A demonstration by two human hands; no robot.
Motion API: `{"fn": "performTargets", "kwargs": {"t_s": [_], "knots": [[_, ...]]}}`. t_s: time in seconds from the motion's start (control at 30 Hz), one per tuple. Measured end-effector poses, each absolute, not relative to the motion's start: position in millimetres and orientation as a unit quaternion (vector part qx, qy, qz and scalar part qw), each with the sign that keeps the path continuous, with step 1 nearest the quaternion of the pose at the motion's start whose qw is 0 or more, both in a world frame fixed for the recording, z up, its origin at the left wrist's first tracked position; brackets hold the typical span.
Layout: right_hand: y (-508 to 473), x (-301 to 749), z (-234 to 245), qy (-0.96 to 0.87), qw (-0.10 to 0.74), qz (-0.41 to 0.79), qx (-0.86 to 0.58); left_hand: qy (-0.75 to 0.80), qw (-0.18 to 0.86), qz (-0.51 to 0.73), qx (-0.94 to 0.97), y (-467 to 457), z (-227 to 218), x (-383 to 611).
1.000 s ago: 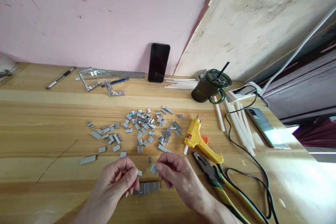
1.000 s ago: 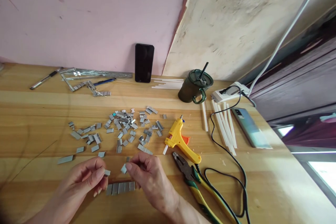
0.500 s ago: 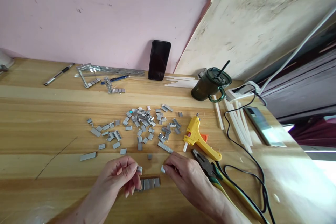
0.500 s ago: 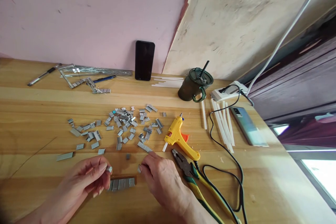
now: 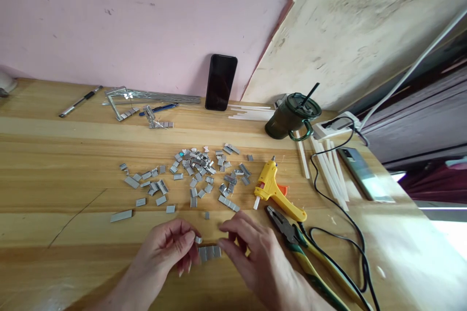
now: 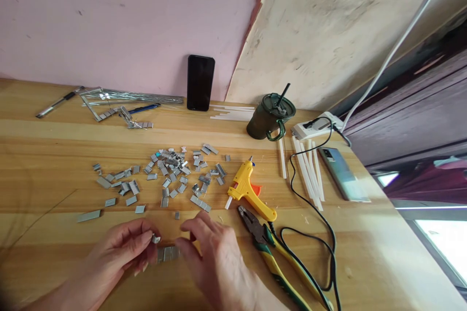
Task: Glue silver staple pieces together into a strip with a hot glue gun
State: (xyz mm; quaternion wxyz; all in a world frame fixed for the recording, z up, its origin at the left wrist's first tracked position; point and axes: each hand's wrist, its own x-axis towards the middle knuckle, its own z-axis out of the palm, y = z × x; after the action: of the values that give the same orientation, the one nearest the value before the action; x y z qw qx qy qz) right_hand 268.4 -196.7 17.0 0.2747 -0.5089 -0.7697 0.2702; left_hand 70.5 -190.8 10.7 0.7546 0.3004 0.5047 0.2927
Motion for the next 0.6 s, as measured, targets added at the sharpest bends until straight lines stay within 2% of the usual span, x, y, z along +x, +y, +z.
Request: {"fn": "performTargets", "kwargs": {"t_s": [0.17,0.27,0.4,0.6], "knots": [[-201.0,249.5,19.9,-0.774,0.327,0.308,-0.446,0.489,0.752,0.275,0.347,-194.4,8.5,72.7],[-198.5,247.6,17.6,-0.694,0.335,0.443,-0.459,0.495,0.739,0.283,0.36,-194.8,9.4,70.8],[-193.7,251.2,12.6,-0.458,0.328,0.662,-0.494,0.518,0.695,0.302,0.398,-197.1,6.6,65.6],[-194.2,248.9,1.4,-0.296,0.351,0.767,-0.448,0.517,0.6,0.337,0.51,-205.7,1.0,63.2]]}}
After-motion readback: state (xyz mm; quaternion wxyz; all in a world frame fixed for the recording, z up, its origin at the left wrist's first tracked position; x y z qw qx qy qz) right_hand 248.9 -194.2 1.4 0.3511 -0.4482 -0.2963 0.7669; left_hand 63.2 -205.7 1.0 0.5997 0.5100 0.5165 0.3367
